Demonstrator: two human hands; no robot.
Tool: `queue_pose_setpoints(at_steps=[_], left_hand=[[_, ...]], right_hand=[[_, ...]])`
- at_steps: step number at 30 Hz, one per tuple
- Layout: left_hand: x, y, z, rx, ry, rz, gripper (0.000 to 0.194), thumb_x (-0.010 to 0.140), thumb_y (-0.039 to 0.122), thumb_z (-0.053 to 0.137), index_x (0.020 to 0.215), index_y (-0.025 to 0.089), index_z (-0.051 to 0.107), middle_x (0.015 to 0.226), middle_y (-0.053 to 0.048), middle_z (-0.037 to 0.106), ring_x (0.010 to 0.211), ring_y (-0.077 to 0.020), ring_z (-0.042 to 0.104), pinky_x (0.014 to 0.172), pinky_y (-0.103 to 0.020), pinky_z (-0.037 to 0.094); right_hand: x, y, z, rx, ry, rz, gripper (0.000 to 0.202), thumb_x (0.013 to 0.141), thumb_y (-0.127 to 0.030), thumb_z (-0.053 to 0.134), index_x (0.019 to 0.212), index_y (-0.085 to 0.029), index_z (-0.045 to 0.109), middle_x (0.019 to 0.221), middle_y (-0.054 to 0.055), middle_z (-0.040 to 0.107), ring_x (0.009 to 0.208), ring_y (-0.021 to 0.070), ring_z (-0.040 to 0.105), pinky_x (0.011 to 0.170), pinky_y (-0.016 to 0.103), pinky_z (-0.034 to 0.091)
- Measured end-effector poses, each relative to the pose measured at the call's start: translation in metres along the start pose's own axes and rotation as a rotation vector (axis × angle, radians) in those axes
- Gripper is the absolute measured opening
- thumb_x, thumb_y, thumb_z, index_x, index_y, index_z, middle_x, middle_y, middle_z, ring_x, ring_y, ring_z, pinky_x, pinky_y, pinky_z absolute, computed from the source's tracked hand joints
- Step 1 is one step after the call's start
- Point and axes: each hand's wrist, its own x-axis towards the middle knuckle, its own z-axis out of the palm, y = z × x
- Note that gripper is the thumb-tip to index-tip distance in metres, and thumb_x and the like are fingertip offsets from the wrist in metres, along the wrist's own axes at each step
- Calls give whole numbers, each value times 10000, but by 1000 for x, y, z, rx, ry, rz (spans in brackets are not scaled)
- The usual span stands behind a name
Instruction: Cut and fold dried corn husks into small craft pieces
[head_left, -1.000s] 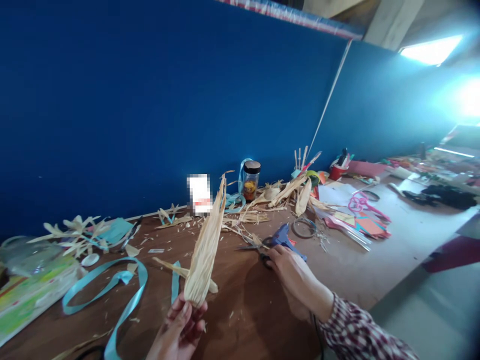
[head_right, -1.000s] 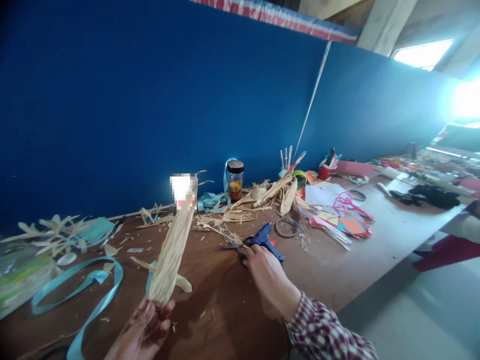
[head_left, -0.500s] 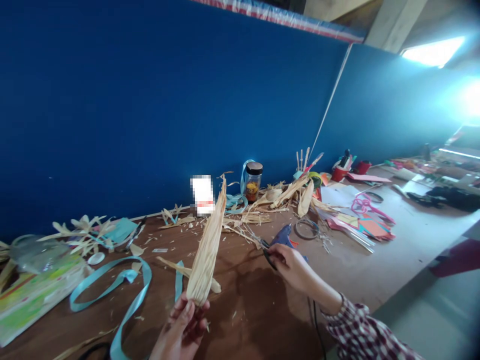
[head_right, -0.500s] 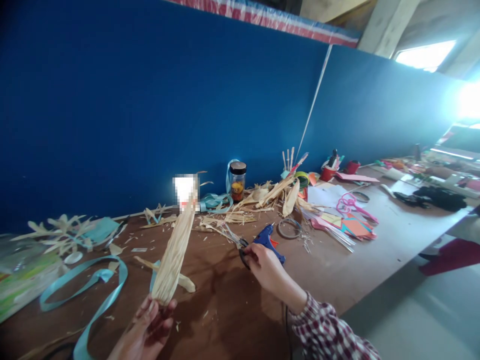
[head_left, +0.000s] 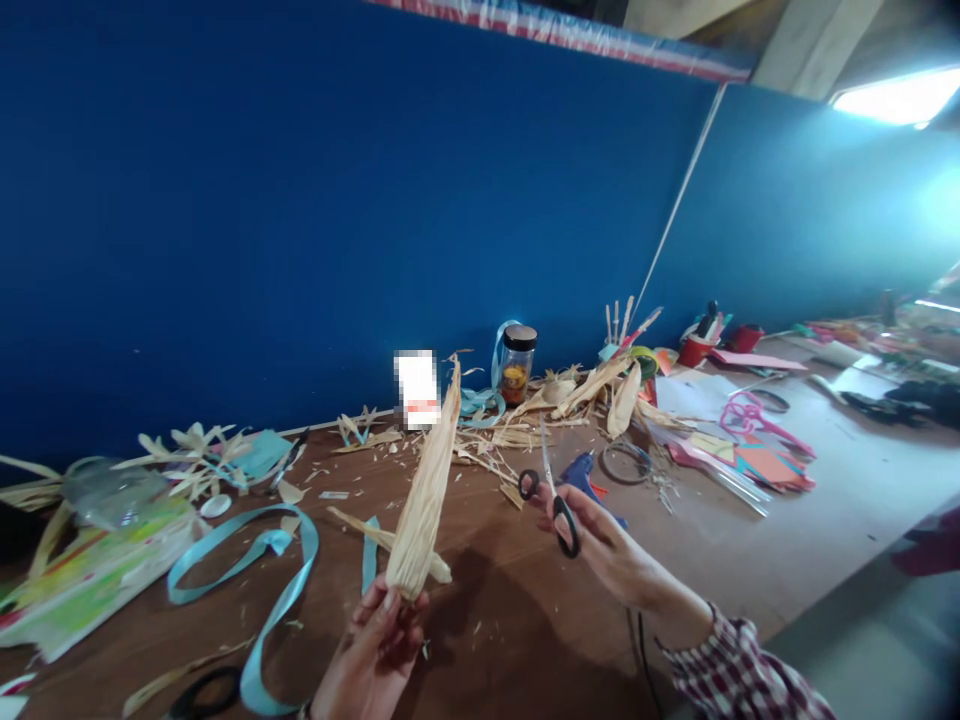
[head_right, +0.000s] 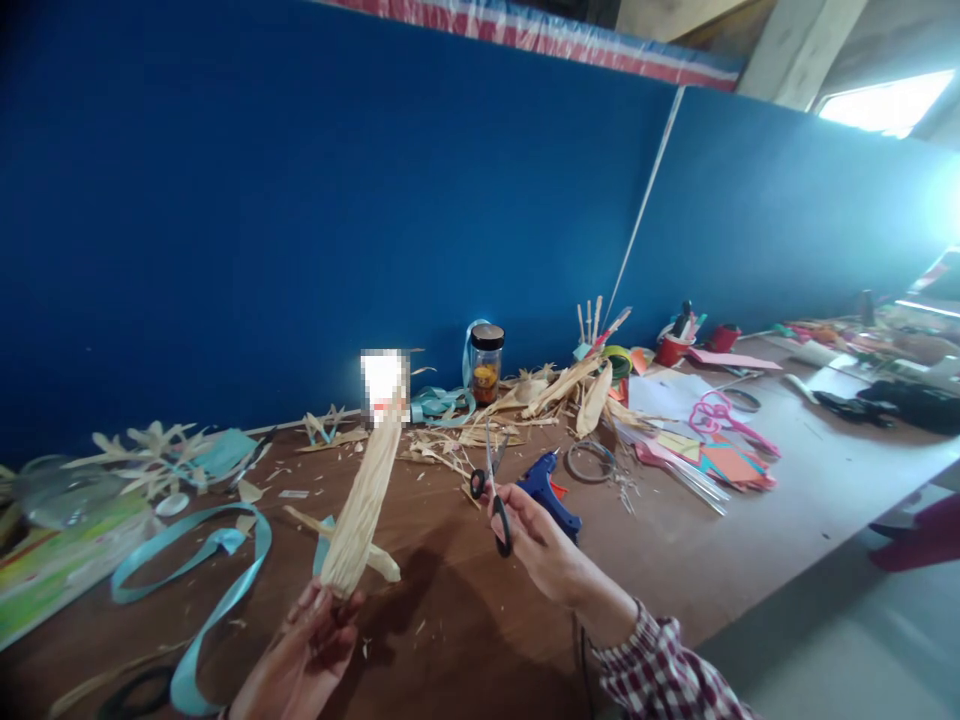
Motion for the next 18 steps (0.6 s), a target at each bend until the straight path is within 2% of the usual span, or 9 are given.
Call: queue_pose_setpoints(at_steps=[2, 6, 9, 12, 15, 18], left_hand=[[0, 0, 2, 26, -3, -2, 329, 634, -50, 684, 835, 194, 595, 704, 4, 704, 645, -153, 702, 469, -156, 539], [0, 1, 5, 50, -3, -10, 293, 663, -26, 672, 853, 181, 586, 724, -2, 692, 638, -142, 696, 462, -151, 536], [-1, 1, 7, 55, -6, -15, 305, 654, -30, 683, 847, 182, 578, 726, 4, 689, 636, -133, 693, 457, -141, 524], [-2, 1, 9, 86, -8, -32, 303, 636, -22, 710, 823, 176, 576, 719, 4, 689, 627, -131, 689, 445, -137, 513], [-3, 1, 9, 103, -14, -46, 292, 630, -5, 726, 814, 170, 581, 703, 3, 684, 614, -130, 683, 439, -140, 511], [-3, 0, 9, 105, -17, -41, 288, 631, -2, 725, 816, 169, 586, 712, 6, 679, 608, -125, 679, 440, -139, 510]], right_hand=[[-1, 1, 3, -55, -37, -23, 231, 888, -437, 486, 924, -214, 532, 866, 40, 608, 749, 140, 565, 709, 259, 474], [-3, 3, 8, -272, -106, -63, 119, 896, -314, 468, 923, -199, 484, 952, 64, 606, 822, 150, 586, 706, 247, 472], [-6, 5, 9, -635, -65, -89, 42, 843, -226, 490, 872, -198, 479, 865, 51, 629, 754, 163, 606, 673, 258, 458], [-11, 5, 7, -970, -67, -77, 53, 788, -180, 513, 828, -201, 485, 746, 28, 640, 669, 174, 609, 608, 255, 422], [-13, 1, 5, -1139, -138, -70, 78, 768, -150, 503, 827, -200, 506, 731, 29, 654, 672, 180, 622, 589, 249, 404], [-13, 1, 6, -1234, -271, -104, 109, 754, -120, 479, 812, -190, 538, 769, 59, 667, 727, 198, 630, 615, 263, 408]])
